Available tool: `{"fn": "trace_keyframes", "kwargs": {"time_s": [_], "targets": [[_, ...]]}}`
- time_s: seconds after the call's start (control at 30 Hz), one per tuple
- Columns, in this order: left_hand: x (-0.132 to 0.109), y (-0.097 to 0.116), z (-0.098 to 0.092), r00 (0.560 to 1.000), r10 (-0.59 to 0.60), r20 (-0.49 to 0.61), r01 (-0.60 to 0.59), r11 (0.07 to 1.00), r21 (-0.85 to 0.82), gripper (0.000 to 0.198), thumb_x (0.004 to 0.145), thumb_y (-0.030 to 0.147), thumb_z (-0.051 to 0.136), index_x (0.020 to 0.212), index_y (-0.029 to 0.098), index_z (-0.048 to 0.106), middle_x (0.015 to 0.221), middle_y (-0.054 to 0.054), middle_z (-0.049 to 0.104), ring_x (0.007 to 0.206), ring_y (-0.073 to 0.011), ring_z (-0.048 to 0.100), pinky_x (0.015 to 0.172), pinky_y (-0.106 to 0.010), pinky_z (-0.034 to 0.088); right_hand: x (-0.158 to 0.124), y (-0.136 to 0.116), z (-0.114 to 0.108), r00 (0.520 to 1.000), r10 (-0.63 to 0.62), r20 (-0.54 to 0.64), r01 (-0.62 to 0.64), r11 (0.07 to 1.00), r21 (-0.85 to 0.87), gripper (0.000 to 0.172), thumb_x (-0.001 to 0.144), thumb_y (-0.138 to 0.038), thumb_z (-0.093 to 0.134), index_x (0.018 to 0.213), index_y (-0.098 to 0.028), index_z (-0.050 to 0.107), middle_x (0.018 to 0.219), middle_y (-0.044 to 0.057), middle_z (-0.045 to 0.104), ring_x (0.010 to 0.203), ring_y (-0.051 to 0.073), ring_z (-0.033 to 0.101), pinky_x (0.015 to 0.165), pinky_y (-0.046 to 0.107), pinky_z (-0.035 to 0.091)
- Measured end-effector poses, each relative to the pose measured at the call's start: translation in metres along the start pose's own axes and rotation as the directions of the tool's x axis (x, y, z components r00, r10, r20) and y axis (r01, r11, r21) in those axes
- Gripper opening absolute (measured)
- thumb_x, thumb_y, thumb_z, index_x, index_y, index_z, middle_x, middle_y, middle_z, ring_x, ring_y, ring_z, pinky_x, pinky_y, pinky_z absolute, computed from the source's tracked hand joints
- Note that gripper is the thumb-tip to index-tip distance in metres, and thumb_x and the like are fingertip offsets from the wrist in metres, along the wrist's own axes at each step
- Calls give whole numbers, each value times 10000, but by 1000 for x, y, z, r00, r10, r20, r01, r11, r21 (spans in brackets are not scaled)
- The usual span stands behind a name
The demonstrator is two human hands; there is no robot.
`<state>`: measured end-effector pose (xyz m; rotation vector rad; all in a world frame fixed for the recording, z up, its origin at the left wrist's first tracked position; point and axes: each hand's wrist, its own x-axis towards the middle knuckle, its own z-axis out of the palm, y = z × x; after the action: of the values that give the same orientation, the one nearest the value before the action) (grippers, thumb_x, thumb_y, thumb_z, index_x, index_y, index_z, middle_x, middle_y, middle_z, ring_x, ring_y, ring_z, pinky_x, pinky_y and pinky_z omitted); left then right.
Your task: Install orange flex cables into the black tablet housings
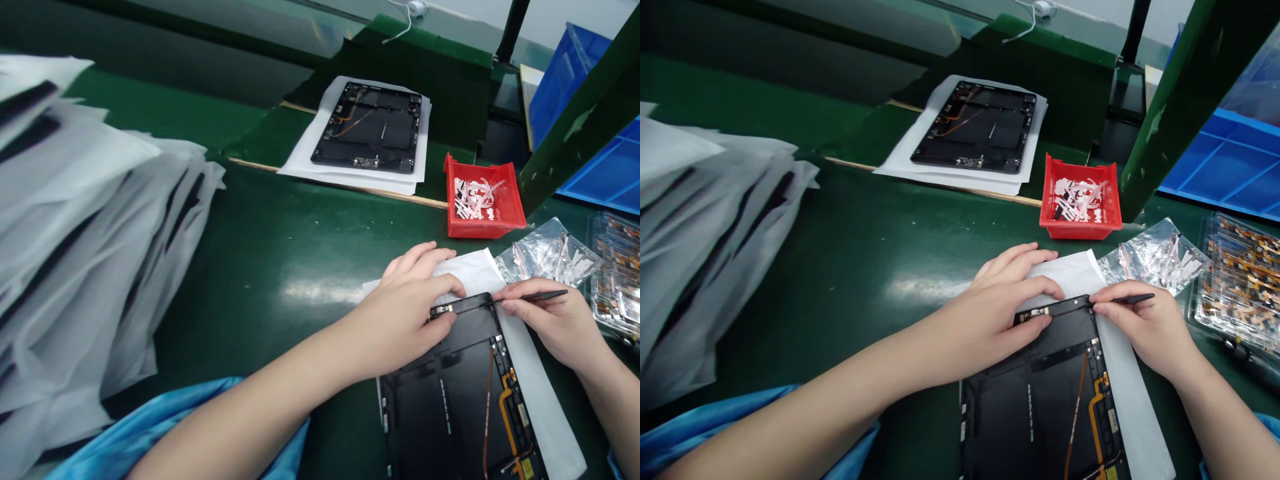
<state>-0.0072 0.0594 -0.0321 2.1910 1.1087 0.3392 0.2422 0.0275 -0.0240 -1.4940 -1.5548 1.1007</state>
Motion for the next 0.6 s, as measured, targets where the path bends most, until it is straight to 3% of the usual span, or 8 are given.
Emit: {"fn": "trace_keyframes", "kwargs": {"time_s": [0.6], "targets": [[0, 1, 0, 1000, -15, 14, 15, 1000, -4, 254, 839, 196, 612, 1068, 278, 684, 1548, -48, 423, 1514, -388, 199, 1182, -634, 276, -1, 2, 0, 1000, 1, 1, -1, 1000, 0, 42, 795, -297, 779, 824, -272, 797, 886, 22, 806, 848, 202, 765, 771, 312, 636]]}}
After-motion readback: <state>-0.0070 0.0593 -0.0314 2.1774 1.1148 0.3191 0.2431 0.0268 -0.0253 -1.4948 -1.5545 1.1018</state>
